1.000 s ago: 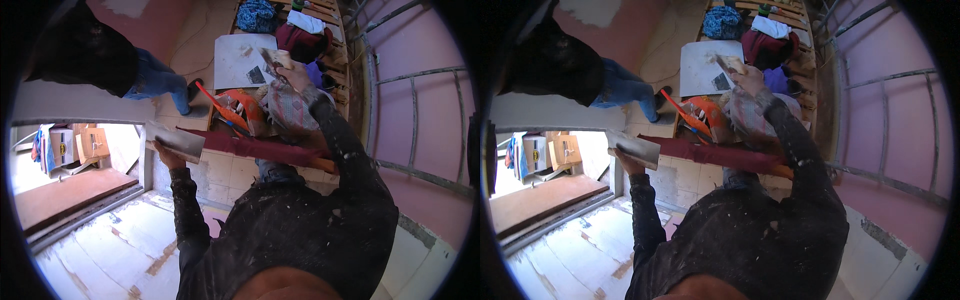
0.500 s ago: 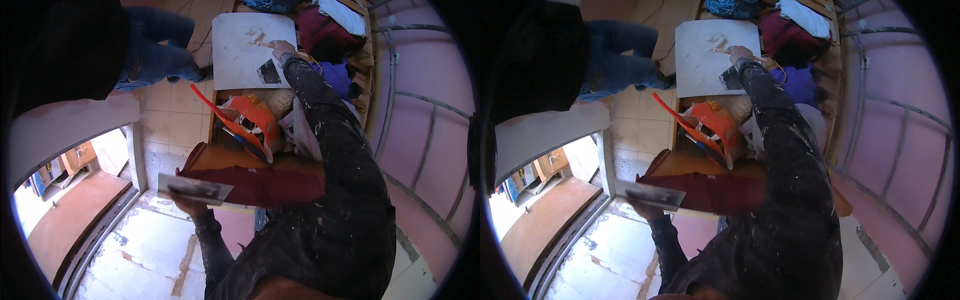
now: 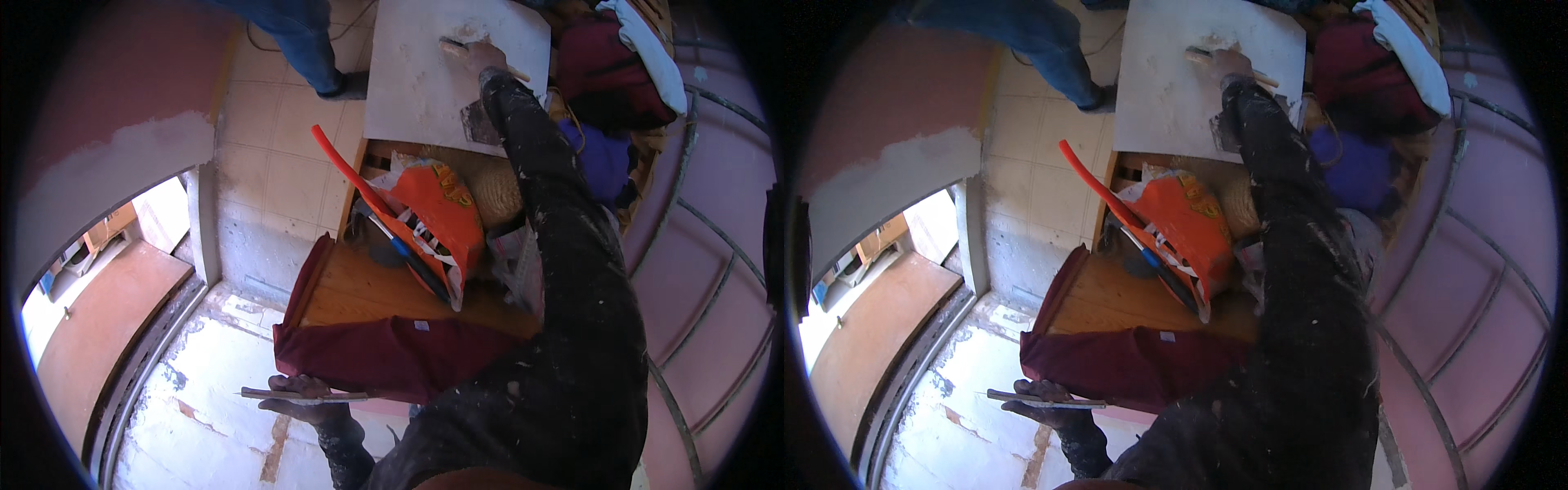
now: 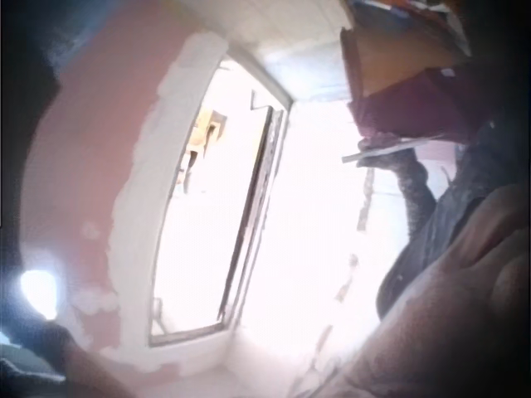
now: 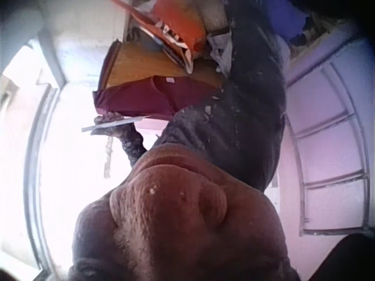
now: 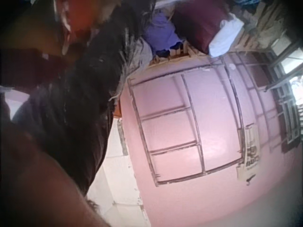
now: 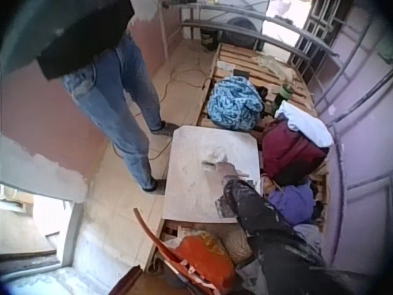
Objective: The person applies plaster to a damaged wall using a trowel and a smaller scraper. They repeatedly scoop plaster from a board and smooth it onto the wall surface, focusing on filling gaps and leveling the area.
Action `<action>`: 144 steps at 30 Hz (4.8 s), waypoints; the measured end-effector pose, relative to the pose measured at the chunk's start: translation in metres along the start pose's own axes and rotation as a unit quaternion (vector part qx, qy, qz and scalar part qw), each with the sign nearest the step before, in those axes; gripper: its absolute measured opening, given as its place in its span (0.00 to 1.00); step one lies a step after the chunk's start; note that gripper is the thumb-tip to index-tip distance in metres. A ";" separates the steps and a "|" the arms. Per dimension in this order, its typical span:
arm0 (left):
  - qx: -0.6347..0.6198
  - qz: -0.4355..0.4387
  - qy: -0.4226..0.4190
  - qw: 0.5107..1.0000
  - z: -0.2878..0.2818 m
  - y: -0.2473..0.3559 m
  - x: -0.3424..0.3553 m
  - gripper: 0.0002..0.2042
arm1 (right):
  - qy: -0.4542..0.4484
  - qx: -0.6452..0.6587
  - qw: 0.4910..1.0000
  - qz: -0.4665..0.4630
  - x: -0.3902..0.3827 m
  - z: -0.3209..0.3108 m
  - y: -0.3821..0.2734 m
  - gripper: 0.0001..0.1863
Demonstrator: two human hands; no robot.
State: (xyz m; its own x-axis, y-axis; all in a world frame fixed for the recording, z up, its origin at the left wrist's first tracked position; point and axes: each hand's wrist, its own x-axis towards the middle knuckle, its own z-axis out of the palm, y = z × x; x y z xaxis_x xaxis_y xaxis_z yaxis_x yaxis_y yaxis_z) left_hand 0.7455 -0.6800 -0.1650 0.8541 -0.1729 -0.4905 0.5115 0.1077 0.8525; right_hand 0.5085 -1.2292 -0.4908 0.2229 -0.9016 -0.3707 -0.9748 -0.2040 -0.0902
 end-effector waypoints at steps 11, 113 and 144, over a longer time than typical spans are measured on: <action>0.201 0.086 -0.009 0.976 -0.016 -0.005 0.004 0.28 | -0.034 -0.041 0.983 -0.178 -0.021 0.014 0.052 0.17; -0.472 0.228 0.138 0.840 -0.316 0.137 -0.610 0.11 | -0.201 0.200 0.064 -0.957 -0.969 -0.340 -0.187 0.23; -0.284 0.275 0.313 0.864 -0.431 -0.018 -0.786 0.19 | -0.210 -0.107 0.233 -0.944 -1.138 -0.314 0.018 0.26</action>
State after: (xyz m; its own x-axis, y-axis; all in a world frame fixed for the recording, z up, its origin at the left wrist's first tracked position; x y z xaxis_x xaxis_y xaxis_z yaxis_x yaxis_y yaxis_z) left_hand 0.1059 -0.1245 0.1270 0.7760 0.6003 -0.1935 -0.1748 0.4995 0.8485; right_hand 0.2358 -0.3264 0.2198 0.1921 0.9781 0.0802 0.8932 -0.1404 -0.4272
